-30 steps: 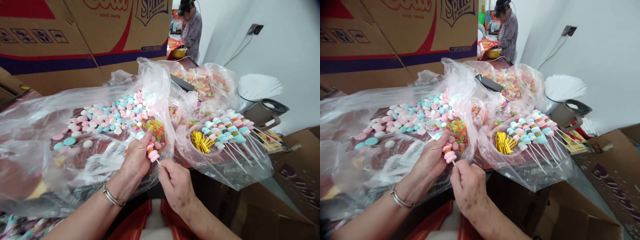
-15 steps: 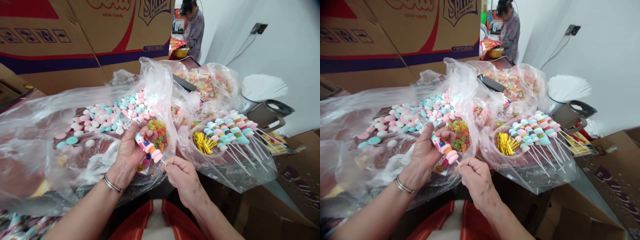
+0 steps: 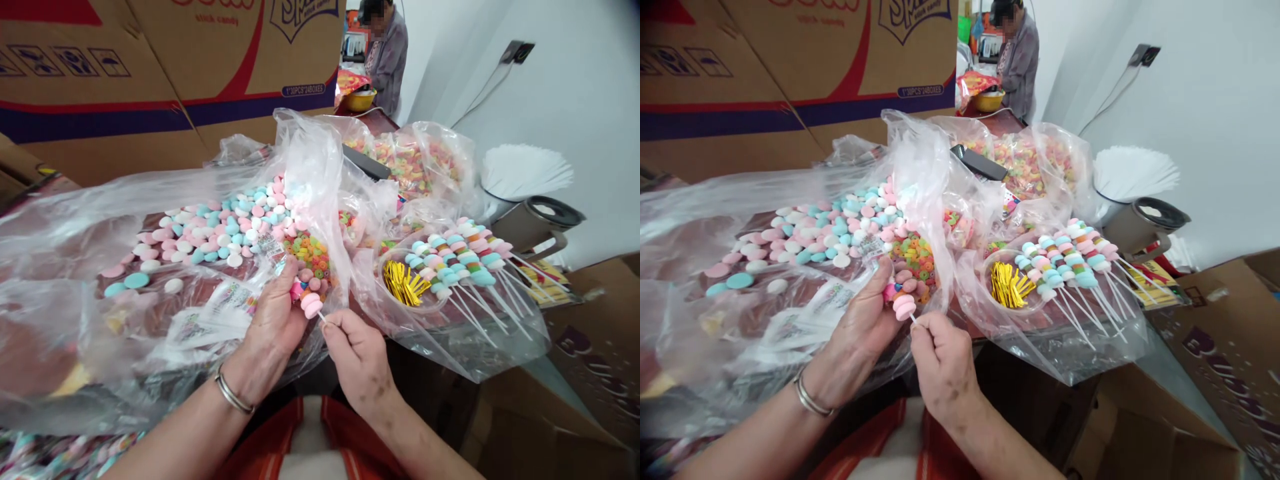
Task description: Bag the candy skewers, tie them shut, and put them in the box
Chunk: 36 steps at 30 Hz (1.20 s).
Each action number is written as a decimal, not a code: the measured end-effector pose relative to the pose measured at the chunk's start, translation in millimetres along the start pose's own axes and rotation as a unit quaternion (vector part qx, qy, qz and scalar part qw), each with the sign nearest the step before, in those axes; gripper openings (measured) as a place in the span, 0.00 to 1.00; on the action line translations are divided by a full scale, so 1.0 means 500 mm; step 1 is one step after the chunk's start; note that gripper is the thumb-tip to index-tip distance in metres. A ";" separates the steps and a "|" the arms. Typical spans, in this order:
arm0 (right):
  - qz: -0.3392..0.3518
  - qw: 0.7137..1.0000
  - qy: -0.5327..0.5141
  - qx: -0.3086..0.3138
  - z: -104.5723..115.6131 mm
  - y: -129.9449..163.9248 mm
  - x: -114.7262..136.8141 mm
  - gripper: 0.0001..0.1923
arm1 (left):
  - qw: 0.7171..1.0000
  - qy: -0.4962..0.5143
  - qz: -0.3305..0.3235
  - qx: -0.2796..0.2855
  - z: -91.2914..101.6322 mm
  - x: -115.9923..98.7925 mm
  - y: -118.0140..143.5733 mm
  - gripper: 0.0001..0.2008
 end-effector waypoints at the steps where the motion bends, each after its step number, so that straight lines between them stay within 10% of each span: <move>1: -0.060 0.994 -0.081 0.032 -0.004 -0.001 -0.012 0.11 | 1.000 0.000 0.003 0.005 -0.002 -0.006 -0.002 0.13; 5: -0.175 0.947 -0.255 0.083 -0.018 0.007 -0.030 0.07 | 0.999 -0.011 -0.034 0.005 0.000 -0.053 -0.021 0.10; 9: -0.181 0.955 -0.206 0.111 -0.029 0.015 -0.029 0.09 | 0.997 -0.048 -0.049 0.033 -0.009 -0.071 -0.028 0.04; 12: -0.011 1.000 0.023 0.007 -0.013 0.009 -0.001 0.12 | 0.997 -0.060 -0.040 0.033 -0.015 -0.051 -0.020 0.08; 17: 0.298 0.869 0.338 -0.204 -0.022 0.031 0.059 0.12 | 0.995 -0.079 -0.065 0.017 -0.017 -0.010 0.004 0.13; 24: 0.128 0.977 0.168 -0.037 0.009 0.013 0.030 0.13 | 0.998 -0.046 -0.038 -0.013 0.000 -0.056 -0.031 0.15; 33: 0.266 0.896 0.308 -0.179 -0.013 0.007 0.054 0.13 | 0.991 -0.107 -0.043 0.075 -0.020 0.006 0.010 0.11; 36: 0.242 0.927 0.253 -0.131 -0.003 -0.002 0.052 0.13 | 0.993 -0.092 -0.033 0.071 -0.012 -0.008 0.006 0.15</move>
Point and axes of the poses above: each hand's wrist, its own y-axis away from the middle knuckle, its own z-axis out of the back of the hand, x = y × z, the point moved 6 cm from there along -y, towards the middle knuckle, and after that the axes turned 7 degrees about -z, right-handed, at the moved point
